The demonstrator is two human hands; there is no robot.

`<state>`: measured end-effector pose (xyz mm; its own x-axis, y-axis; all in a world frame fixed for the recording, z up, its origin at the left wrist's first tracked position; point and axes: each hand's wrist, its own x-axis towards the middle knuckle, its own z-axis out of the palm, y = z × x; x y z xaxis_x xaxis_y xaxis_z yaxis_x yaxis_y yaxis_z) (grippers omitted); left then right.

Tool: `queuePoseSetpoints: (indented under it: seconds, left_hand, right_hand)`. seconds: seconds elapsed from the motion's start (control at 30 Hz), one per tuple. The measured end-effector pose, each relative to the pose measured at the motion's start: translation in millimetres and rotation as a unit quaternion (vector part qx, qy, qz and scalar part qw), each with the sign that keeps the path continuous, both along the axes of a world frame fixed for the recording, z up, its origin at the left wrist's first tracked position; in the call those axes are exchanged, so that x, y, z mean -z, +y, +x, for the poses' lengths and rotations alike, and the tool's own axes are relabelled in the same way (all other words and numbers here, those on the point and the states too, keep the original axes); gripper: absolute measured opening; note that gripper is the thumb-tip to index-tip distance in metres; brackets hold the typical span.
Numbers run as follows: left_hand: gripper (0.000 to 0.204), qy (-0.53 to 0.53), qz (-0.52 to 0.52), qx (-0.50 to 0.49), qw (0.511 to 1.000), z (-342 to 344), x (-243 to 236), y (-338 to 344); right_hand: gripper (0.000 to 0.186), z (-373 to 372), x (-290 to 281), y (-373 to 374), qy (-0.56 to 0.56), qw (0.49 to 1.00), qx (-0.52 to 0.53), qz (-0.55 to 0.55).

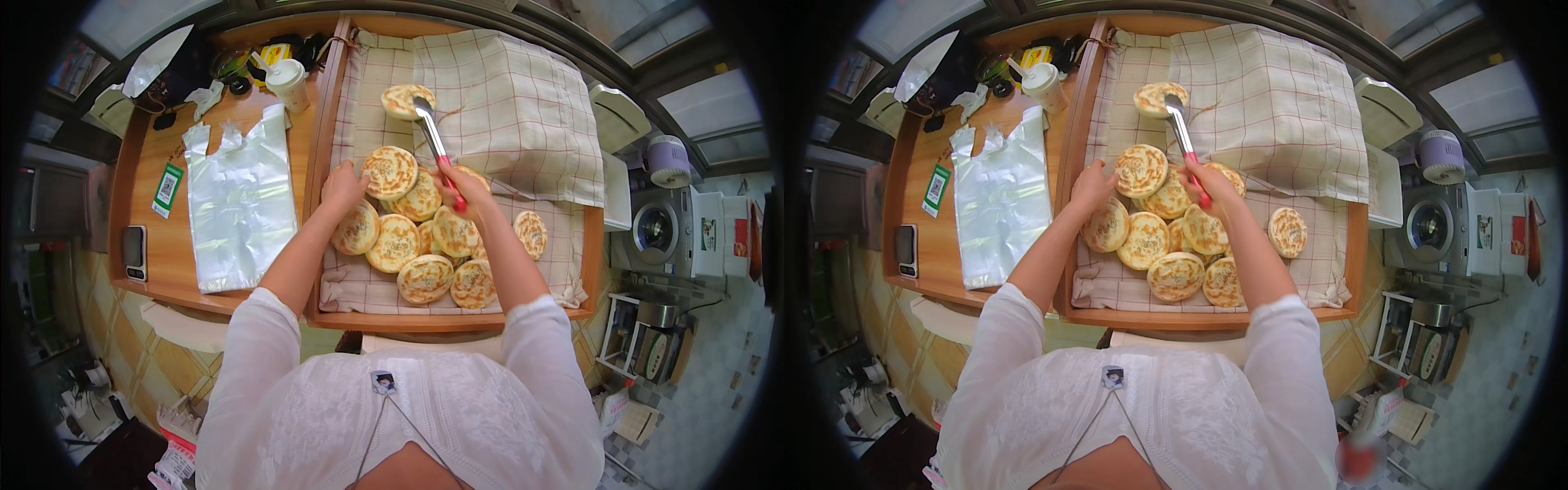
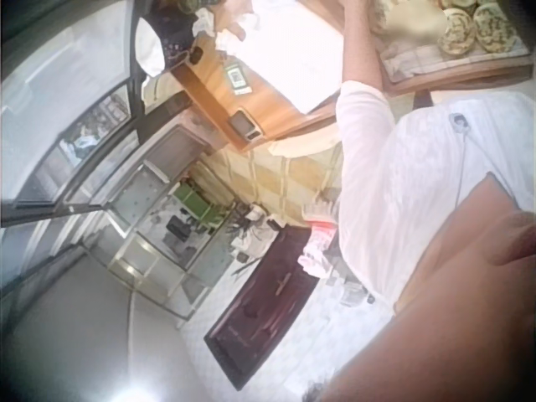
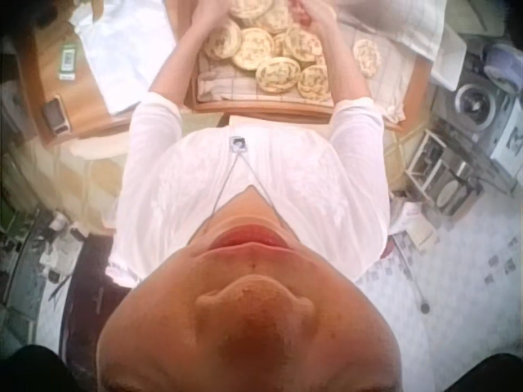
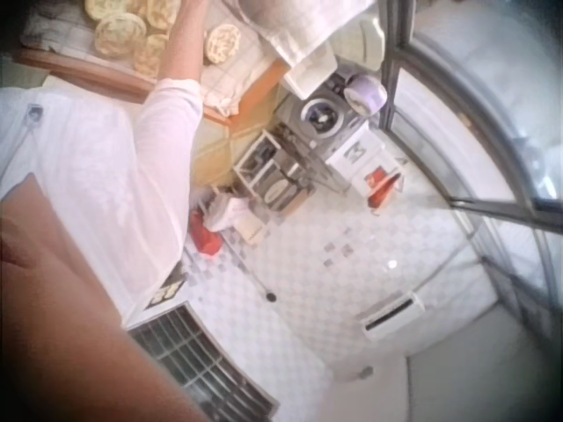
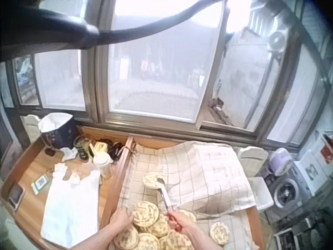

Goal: The person places round dough discs onto a hot griddle and cooks them. They use a brush to apply oil to the cooking pancakes and a spatula to flip them. Once cooked, the pancakes are transferred with tongs to a wire cooling rack and then arranged on a wooden tray.

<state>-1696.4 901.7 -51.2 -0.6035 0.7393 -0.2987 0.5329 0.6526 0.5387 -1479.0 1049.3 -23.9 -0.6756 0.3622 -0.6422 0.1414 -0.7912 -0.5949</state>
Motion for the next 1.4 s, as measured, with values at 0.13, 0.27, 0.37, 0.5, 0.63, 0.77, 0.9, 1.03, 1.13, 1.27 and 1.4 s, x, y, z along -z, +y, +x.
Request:
queuePoseSetpoints:
  seconds: [0.13,0.27,0.37,0.5,0.63,0.77,0.9,1.03,1.13,1.27,1.4]
  left_hand:
    - [0.061,-0.052,-0.066,-0.057,0.995,-4,4,7]
    - [0.072,-0.100,-0.035,-0.092,0.990,-2,12,15]
    - [0.068,-0.128,-0.007,-0.127,0.984,9,18,29]
    - [0.037,-0.361,0.053,-0.144,0.920,-10,56,53]
    - [0.022,-0.591,0.092,-0.189,0.779,-43,60,110]
    - [0.030,-0.517,0.129,-0.204,0.821,-81,41,172]
    - [0.025,-0.460,0.182,-0.252,0.832,-117,41,183]
    - [0.021,-0.276,0.111,-0.143,0.944,-97,44,147]
    - [0.028,-0.226,0.040,0.000,0.973,-61,49,105]
    - [0.038,-0.145,0.039,0.075,0.986,17,58,71]
    - [0.041,-0.132,-0.024,0.089,0.987,50,35,77]
  right_hand:
    - [0.032,-81,10,27,0.035,0.996,0.051,-0.060]
    - [0.031,-42,-14,6,0.009,0.999,-0.025,0.029]
    - [0.029,54,-50,-14,-0.029,0.993,-0.040,0.109]
    - [0.026,184,-65,-41,-0.117,0.987,0.035,0.104]
    - [0.025,255,-76,-71,-0.209,0.973,0.026,0.099]
    - [0.025,268,-70,-80,-0.195,0.979,-0.018,0.064]
    - [0.026,254,-54,-67,-0.156,0.987,-0.039,0.026]
    - [0.027,248,-43,-49,-0.144,0.988,-0.050,0.016]
    - [0.028,253,-47,-48,-0.170,0.982,-0.078,0.030]
    - [0.029,248,-47,-50,-0.147,0.985,-0.092,0.021]
    - [0.030,228,-27,-42,-0.063,0.995,-0.071,-0.037]
